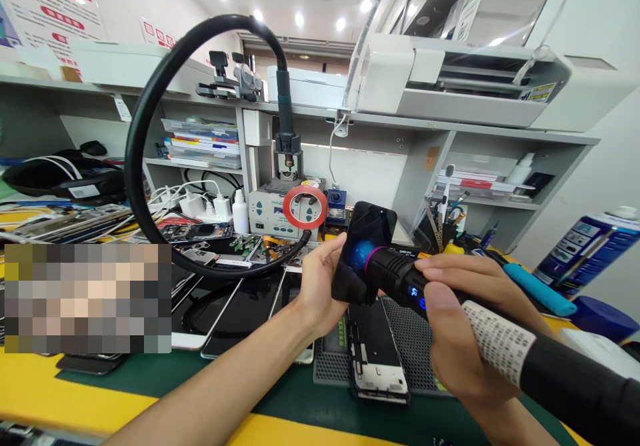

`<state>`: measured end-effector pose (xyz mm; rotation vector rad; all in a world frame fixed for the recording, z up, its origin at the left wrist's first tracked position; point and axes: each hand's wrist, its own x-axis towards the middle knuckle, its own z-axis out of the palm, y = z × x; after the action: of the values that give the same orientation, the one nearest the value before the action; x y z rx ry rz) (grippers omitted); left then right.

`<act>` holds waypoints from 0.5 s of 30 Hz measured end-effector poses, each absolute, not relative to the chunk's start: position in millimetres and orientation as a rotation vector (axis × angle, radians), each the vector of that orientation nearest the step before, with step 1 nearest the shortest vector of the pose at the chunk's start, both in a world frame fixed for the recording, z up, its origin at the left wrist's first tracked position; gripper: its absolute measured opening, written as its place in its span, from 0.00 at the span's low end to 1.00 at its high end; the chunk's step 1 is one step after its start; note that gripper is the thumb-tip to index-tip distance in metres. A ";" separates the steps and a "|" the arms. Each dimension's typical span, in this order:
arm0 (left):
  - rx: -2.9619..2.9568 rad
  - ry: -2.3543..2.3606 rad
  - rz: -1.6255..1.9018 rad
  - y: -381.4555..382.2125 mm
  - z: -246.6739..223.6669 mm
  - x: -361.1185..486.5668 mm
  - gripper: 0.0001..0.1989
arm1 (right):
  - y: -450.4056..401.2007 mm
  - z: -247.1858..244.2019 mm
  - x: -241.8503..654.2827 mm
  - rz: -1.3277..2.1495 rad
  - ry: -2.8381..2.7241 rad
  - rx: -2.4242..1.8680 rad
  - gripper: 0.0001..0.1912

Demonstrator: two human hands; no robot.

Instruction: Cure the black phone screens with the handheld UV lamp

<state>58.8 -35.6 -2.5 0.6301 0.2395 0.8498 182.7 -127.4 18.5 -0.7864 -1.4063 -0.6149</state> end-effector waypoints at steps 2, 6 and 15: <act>0.623 0.234 0.848 -35.6 -3.0 59.1 0.18 | -127.4 19.0 182.5 -0.629 -1.399 -0.798 0.02; 0.629 0.222 0.843 -36.0 -2.7 60.0 0.18 | -127.0 19.5 184.4 -0.646 -1.390 -0.807 0.01; 0.692 0.198 0.827 -38.0 -2.6 60.1 0.19 | -124.6 17.9 183.8 -0.661 -1.380 -0.814 0.01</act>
<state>60.1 -38.0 -2.6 0.6917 0.1983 0.8272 183.8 -124.6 17.9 -0.8137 -1.3800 -0.6614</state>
